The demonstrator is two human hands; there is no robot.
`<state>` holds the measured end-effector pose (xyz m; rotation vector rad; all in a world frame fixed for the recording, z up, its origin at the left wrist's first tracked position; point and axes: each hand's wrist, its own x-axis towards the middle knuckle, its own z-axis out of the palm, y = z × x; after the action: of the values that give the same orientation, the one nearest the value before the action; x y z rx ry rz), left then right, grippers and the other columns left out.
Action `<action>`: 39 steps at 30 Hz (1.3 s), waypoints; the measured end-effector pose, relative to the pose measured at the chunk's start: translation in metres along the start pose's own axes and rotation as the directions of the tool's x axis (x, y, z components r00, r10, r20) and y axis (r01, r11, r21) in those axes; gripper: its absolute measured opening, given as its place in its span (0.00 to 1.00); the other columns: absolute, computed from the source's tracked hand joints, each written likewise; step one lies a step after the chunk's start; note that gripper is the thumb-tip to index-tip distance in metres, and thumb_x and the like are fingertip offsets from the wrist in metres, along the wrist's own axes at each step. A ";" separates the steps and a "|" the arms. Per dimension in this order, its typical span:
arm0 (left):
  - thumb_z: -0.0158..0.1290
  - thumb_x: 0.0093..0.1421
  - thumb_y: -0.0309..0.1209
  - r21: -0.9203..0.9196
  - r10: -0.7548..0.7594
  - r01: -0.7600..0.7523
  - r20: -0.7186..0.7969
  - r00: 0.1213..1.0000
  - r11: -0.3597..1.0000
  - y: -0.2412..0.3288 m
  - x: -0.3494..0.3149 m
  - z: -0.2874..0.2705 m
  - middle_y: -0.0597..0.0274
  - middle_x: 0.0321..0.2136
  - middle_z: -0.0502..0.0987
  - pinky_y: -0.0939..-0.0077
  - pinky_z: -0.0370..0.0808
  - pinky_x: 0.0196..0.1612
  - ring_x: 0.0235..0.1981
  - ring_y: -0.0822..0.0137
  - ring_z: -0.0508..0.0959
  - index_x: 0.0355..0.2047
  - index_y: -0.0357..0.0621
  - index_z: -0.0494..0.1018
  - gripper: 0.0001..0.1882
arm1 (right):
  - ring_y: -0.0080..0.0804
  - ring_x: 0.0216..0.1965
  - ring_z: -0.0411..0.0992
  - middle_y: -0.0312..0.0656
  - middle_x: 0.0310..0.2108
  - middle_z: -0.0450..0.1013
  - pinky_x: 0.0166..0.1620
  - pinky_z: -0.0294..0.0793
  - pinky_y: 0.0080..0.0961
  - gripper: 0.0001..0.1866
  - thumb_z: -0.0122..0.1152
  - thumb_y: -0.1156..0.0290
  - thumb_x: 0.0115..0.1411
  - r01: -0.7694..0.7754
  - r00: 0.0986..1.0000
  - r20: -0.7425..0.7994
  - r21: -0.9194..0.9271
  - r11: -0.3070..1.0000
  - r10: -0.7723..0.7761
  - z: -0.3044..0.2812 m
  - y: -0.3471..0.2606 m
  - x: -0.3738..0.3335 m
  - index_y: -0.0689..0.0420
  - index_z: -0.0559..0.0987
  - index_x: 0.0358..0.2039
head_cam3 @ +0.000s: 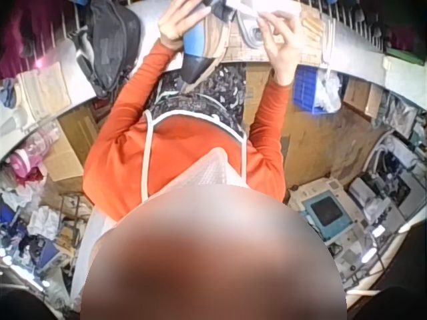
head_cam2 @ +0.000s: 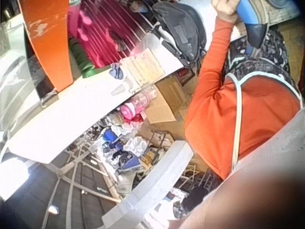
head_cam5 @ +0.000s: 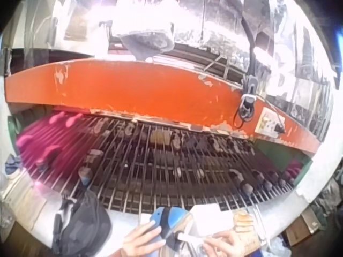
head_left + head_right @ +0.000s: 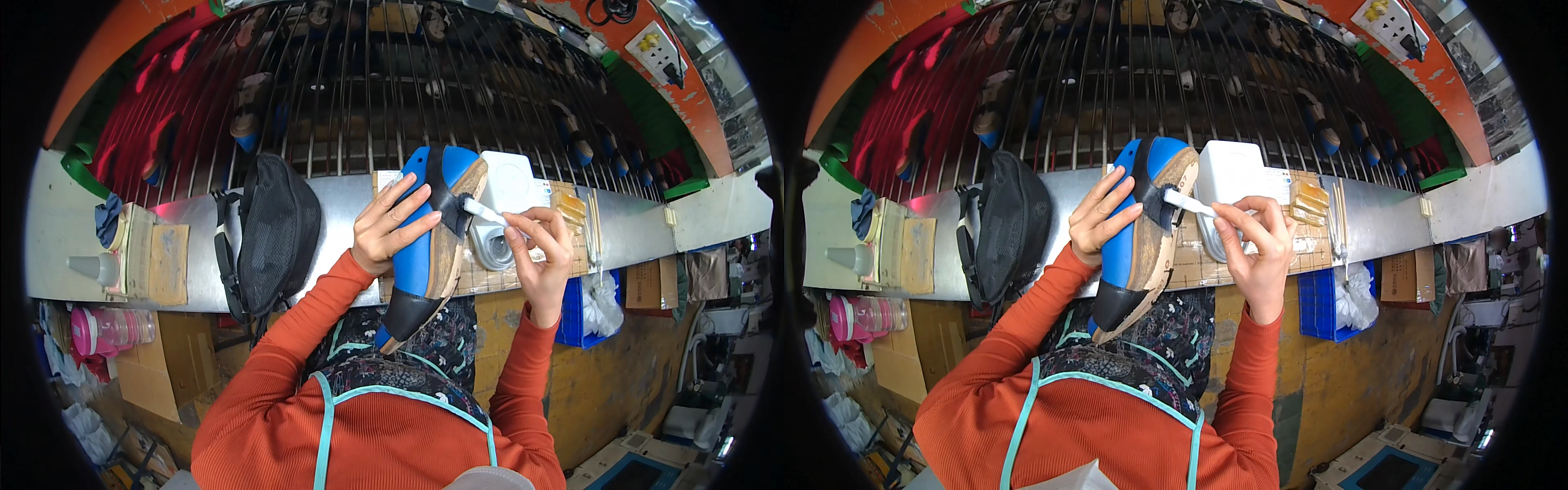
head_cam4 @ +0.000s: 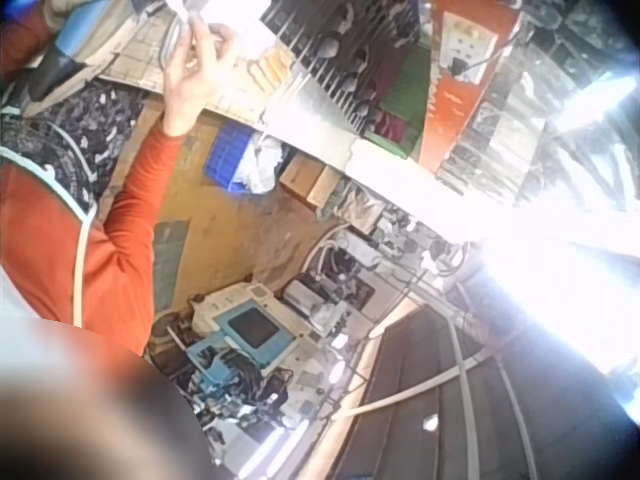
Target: The person rubs a small white block on the sole of a blue sandal, then uses a brush to apply white glue from a container onto the sandal's sole and strap areas. The sandal is handled one at a time and placed back on a metal rack after treatment.
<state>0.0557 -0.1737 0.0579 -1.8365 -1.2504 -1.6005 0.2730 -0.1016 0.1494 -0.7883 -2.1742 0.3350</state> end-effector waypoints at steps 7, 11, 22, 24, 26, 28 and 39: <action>0.61 0.46 0.27 0.014 0.012 -0.012 0.009 1.000 1.000 -0.003 0.004 -0.001 0.54 0.50 0.75 0.55 0.73 0.52 0.53 0.47 0.73 0.43 0.54 0.77 0.21 | 0.21 0.24 0.64 0.32 0.32 0.73 0.39 0.53 0.24 0.09 0.67 0.71 0.50 0.057 0.998 0.020 -0.039 0.998 -0.056 0.000 0.001 -0.001 0.49 0.84 0.34; 0.60 0.46 0.27 0.018 0.003 -0.003 0.016 1.000 1.000 -0.002 0.005 -0.002 0.54 0.49 0.75 0.56 0.74 0.51 0.53 0.48 0.73 0.43 0.53 0.77 0.21 | 0.22 0.26 0.64 0.31 0.32 0.72 0.40 0.53 0.25 0.10 0.67 0.71 0.49 0.090 0.996 0.035 -0.083 0.992 -0.088 -0.002 -0.001 -0.001 0.47 0.84 0.34; 0.61 0.46 0.27 0.013 -0.002 0.002 0.026 1.000 1.000 -0.001 0.007 -0.003 0.55 0.49 0.75 0.56 0.74 0.51 0.53 0.49 0.73 0.44 0.52 0.77 0.21 | 0.22 0.27 0.64 0.31 0.34 0.73 0.39 0.52 0.24 0.10 0.68 0.72 0.49 0.089 0.994 0.060 -0.047 0.995 -0.086 -0.009 -0.003 0.003 0.47 0.84 0.34; 0.61 0.46 0.28 0.004 0.005 -0.005 0.016 1.000 1.000 -0.001 0.007 -0.003 0.55 0.49 0.75 0.56 0.73 0.52 0.53 0.49 0.73 0.44 0.52 0.76 0.22 | 0.22 0.27 0.64 0.31 0.34 0.73 0.39 0.52 0.24 0.10 0.67 0.72 0.49 0.043 0.998 -0.046 -0.069 0.997 -0.046 -0.005 -0.003 0.002 0.47 0.84 0.34; 0.61 0.45 0.28 0.001 0.012 -0.012 0.013 1.000 1.000 -0.001 0.007 -0.003 0.55 0.49 0.75 0.55 0.73 0.52 0.53 0.49 0.73 0.45 0.52 0.76 0.22 | 0.21 0.27 0.64 0.32 0.34 0.73 0.39 0.52 0.23 0.09 0.67 0.71 0.49 0.087 0.992 -0.082 -0.122 0.989 -0.097 -0.003 -0.003 0.001 0.48 0.84 0.34; 0.62 0.45 0.28 0.005 0.021 -0.021 0.018 1.000 1.000 -0.001 0.007 -0.003 0.55 0.50 0.75 0.55 0.73 0.52 0.53 0.48 0.73 0.45 0.52 0.76 0.23 | 0.21 0.27 0.64 0.32 0.34 0.73 0.39 0.52 0.23 0.09 0.67 0.71 0.50 0.119 0.988 -0.081 -0.167 0.979 -0.134 -0.003 -0.004 0.000 0.48 0.84 0.34; 0.61 0.45 0.28 0.026 0.012 -0.013 0.056 0.998 1.000 -0.001 0.005 -0.006 0.57 0.50 0.75 0.54 0.73 0.52 0.53 0.49 0.73 0.45 0.56 0.76 0.23 | 0.21 0.26 0.64 0.30 0.33 0.72 0.39 0.51 0.25 0.09 0.67 0.71 0.50 0.124 0.990 0.077 -0.132 0.983 -0.115 -0.011 -0.007 0.003 0.47 0.83 0.34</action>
<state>0.0511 -0.1761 0.0636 -1.8810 -1.2753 -1.5282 0.2769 -0.1050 0.1621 -0.7259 -2.3172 0.1550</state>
